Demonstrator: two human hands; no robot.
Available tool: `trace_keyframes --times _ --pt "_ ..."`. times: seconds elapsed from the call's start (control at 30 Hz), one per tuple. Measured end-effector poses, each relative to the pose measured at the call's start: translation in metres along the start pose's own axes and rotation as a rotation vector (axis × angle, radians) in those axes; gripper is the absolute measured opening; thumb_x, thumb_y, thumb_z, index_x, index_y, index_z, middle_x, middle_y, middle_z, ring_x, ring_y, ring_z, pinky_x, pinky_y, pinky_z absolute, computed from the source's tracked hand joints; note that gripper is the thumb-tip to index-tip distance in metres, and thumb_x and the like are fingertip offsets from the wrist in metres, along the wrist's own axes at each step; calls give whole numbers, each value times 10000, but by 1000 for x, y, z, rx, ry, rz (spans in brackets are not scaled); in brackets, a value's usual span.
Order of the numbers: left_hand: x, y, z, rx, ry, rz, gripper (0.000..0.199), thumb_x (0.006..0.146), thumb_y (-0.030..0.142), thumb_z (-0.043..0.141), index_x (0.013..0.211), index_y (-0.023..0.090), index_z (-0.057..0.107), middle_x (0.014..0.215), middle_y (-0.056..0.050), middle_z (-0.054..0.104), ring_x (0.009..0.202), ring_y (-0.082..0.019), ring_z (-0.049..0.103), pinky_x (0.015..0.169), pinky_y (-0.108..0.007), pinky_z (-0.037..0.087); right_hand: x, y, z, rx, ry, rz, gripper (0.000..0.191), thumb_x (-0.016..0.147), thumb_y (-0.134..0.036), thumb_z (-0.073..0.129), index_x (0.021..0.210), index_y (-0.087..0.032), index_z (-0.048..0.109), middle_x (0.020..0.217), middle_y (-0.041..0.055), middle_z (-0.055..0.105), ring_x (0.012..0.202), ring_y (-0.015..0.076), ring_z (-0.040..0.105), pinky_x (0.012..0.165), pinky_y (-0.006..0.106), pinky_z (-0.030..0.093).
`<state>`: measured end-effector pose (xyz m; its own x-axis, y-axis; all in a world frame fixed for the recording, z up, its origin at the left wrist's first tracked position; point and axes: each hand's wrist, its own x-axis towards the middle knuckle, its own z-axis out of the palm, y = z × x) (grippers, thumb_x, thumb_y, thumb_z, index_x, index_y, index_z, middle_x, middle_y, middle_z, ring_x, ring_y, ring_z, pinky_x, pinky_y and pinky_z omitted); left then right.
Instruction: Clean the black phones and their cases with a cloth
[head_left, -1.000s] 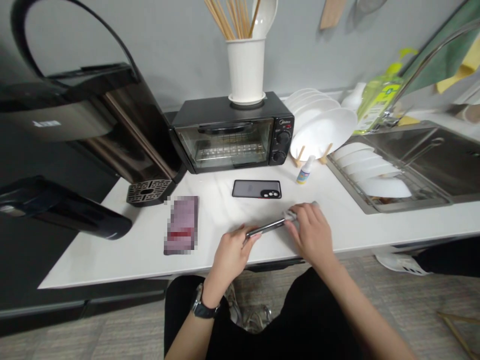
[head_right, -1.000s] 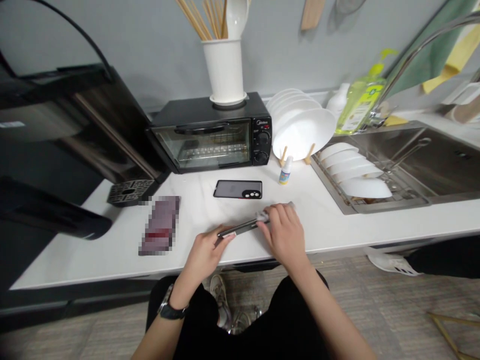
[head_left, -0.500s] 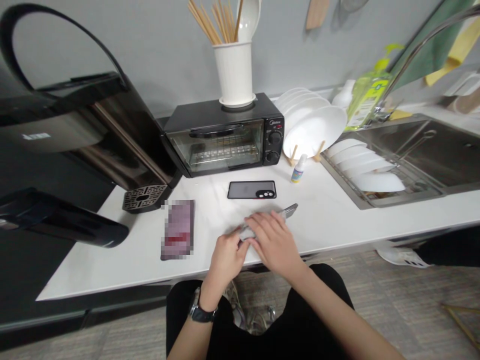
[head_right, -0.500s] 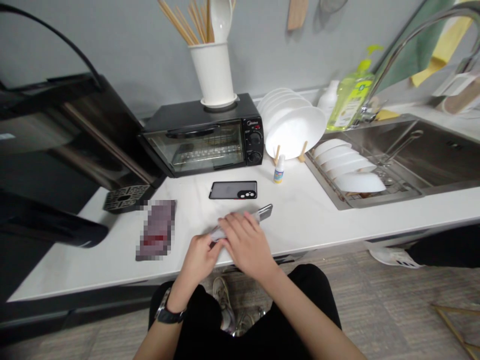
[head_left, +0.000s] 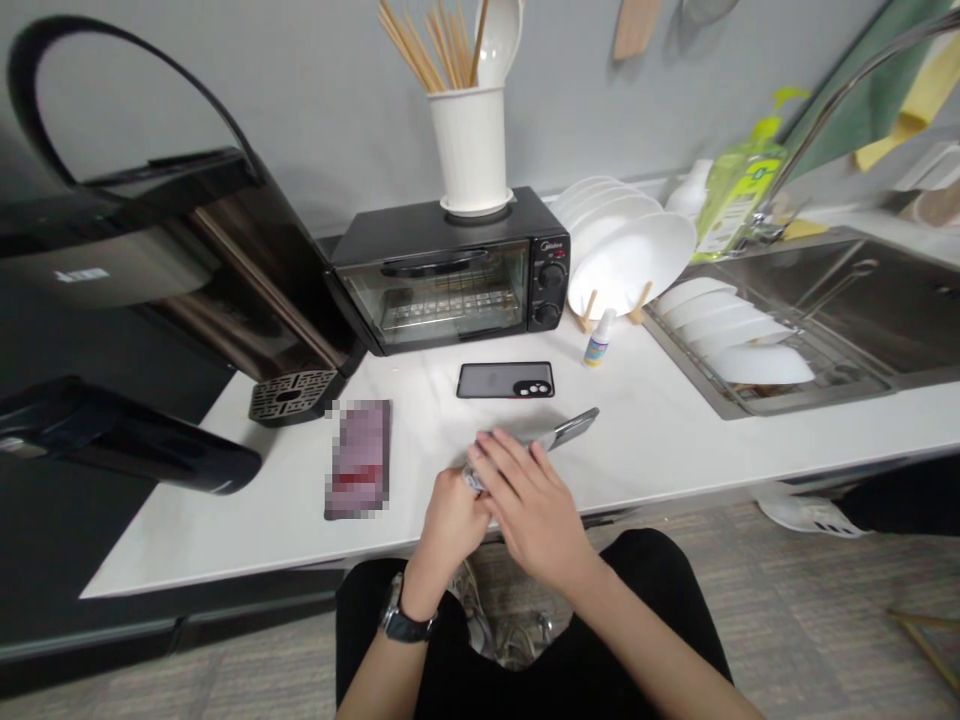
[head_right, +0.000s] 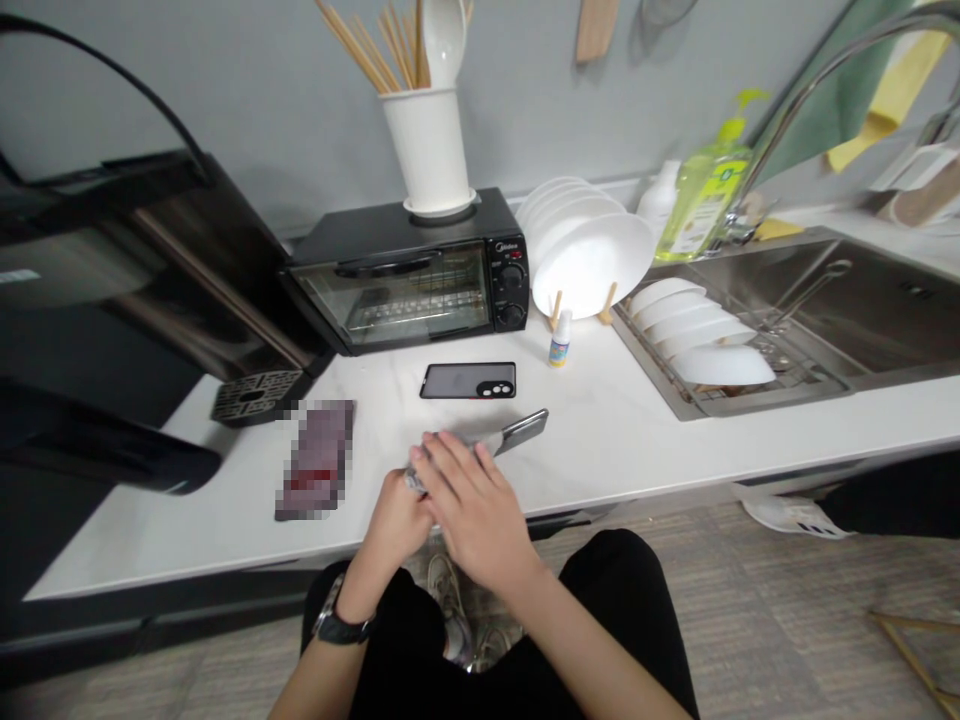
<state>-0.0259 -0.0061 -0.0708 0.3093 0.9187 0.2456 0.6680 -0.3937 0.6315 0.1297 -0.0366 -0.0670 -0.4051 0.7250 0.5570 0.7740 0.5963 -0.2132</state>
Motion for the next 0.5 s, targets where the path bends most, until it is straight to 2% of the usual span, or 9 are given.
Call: trace_keyframes --times 0.03,0.1,0.17,0.23,0.27,0.33,0.43,0.5 --pt "0 1 0 -2 6 -12 186 913 130 582 873 159 762 797 -81 791 661 -211 709 644 -286 509 -2 12 -4 -14 26 39 520 1094 -274 386 1595 -133 377 1604 133 514 1550 267 359 1260 483 277" --pt "1 4 0 -22 11 -32 191 988 226 591 971 166 772 834 -70 800 678 -197 712 666 -276 509 -1 41 -14 -33 90 160 442 1093 -301 408 1487 -119 494 1478 166 609 1488 308 435 1240 527 308" --pt "2 8 -1 -54 10 -41 225 1027 312 593 1027 181 775 855 -57 804 700 -188 718 693 -269 512 4 66 -22 -47 130 283 323 1094 -319 412 1254 -143 630 1246 156 699 1326 325 567 1208 560 350" --pt "2 9 -1 -72 14 -45 237 1036 335 590 1027 188 775 847 -49 800 709 -186 720 711 -266 514 12 74 -25 -64 160 372 304 1096 -301 385 1058 -175 658 1078 129 708 1189 315 626 1174 572 388" --pt "2 10 -1 -73 19 -46 236 1035 335 590 1014 186 773 832 -48 796 703 -186 717 708 -266 514 15 70 -23 -68 172 392 310 1096 -290 375 1029 -181 657 1063 128 705 1198 320 619 1168 577 392" --pt "2 8 -1 -51 30 -40 225 1024 295 579 963 179 761 799 -50 785 681 -186 707 684 -268 511 19 50 -14 -52 175 357 296 1088 -283 392 1117 -162 660 1154 148 707 1333 342 548 1193 589 359" --pt "2 2 1 -3 20 -8 192 920 133 561 835 174 728 761 -56 770 649 -191 691 641 -272 498 15 9 0 19 75 136 414 1081 -310 433 1426 -112 550 1423 158 648 1497 318 416 1254 553 289" --pt "1 -1 1 15 6 2 189 825 69 559 770 175 706 735 -58 759 628 -195 680 620 -276 487 7 -5 3 55 -14 -13 493 1086 -298 418 1548 -126 447 1551 128 569 1530 270 385 1266 493 289"
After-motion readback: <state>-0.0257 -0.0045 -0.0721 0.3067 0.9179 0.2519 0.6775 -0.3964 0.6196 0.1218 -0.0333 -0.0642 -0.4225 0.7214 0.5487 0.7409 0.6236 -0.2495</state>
